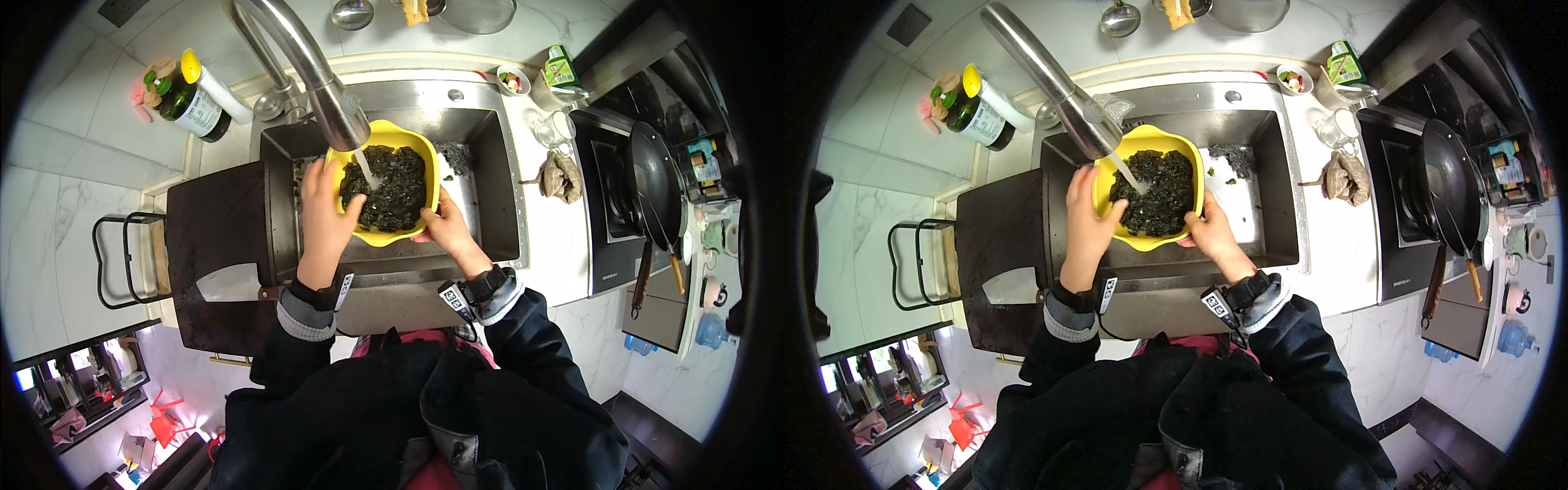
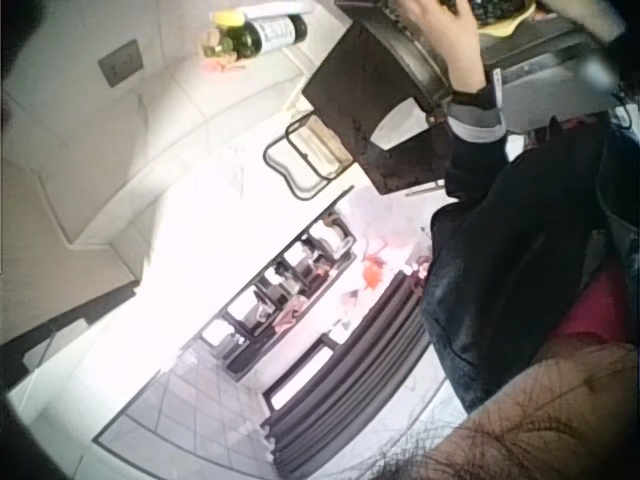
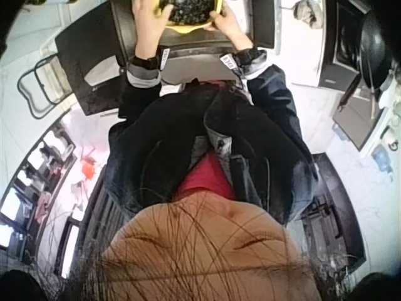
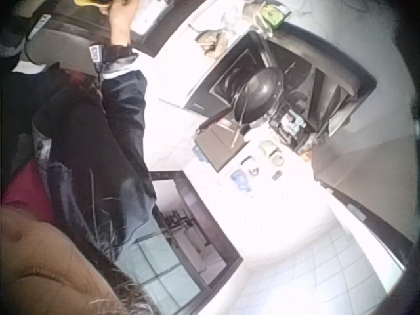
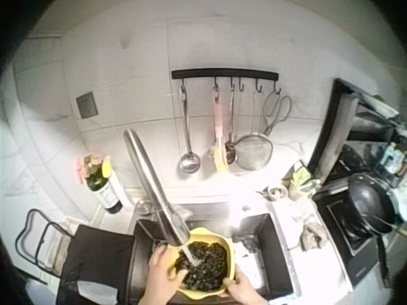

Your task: The person slices a green vegetable into thin strips on a cutting board using a knife, then transfers the slices into a white bowl. The person then rinses a yellow colander and washes dark leafy material under running water in the sink.

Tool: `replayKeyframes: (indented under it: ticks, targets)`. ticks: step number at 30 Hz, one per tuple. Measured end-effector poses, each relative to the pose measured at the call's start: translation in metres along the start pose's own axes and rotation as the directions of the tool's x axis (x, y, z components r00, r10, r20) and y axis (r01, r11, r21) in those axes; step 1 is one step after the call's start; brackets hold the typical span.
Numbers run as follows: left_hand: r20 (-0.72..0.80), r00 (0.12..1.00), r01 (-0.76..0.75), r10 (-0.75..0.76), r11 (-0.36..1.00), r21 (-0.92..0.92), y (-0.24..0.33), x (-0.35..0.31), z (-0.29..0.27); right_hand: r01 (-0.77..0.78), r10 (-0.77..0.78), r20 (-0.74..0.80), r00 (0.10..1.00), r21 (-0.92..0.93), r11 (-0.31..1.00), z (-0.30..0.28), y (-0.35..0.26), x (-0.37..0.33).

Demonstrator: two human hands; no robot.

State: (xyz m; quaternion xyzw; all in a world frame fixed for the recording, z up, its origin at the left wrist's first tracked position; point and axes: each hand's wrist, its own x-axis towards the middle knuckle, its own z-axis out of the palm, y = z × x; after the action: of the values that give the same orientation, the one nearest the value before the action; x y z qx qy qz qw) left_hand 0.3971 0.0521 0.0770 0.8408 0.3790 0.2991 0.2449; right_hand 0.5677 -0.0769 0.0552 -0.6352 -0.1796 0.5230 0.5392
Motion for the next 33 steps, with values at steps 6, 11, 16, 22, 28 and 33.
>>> replayKeyframes:
  ticks: [6, 11, 16, 22, 28, 33]
  targets:
    - [0.519, 0.855, -0.173, 0.002, 0.944, 0.281, 0.025, 0.01, 0.025, 0.015, -0.015, 0.009, 1.0, 0.015, 1.0, 0.007, -0.004, -0.005]
    - [0.426, 0.899, -0.233, 0.099, 0.933, 0.276, -0.001, 0.021, 0.045, -0.017, 0.017, 0.009, 1.0, 0.056, 0.998, 0.008, -0.008, -0.009]
    - [0.376, 0.9, 0.317, -0.22, 0.923, -0.22, -0.018, 0.042, 0.05, -0.052, 0.051, 0.021, 0.998, 0.073, 0.996, 0.006, -0.008, -0.004]
    - [0.339, 0.912, 0.357, -0.231, 0.853, -0.38, -0.013, 0.05, 0.053, -0.076, 0.072, 0.03, 0.997, 0.119, 0.99, 0.006, -0.004, 0.0]
    - [0.58, 0.737, 0.67, -0.348, 0.497, -0.552, -0.006, 0.052, 0.045, -0.051, 0.045, 0.054, 0.998, 0.132, 0.99, 0.006, -0.003, 0.001]
    - [0.417, 0.878, 0.446, -0.235, 0.717, -0.536, -0.002, 0.051, 0.043, -0.026, 0.021, 0.045, 0.999, 0.118, 0.993, 0.007, -0.003, -0.001]
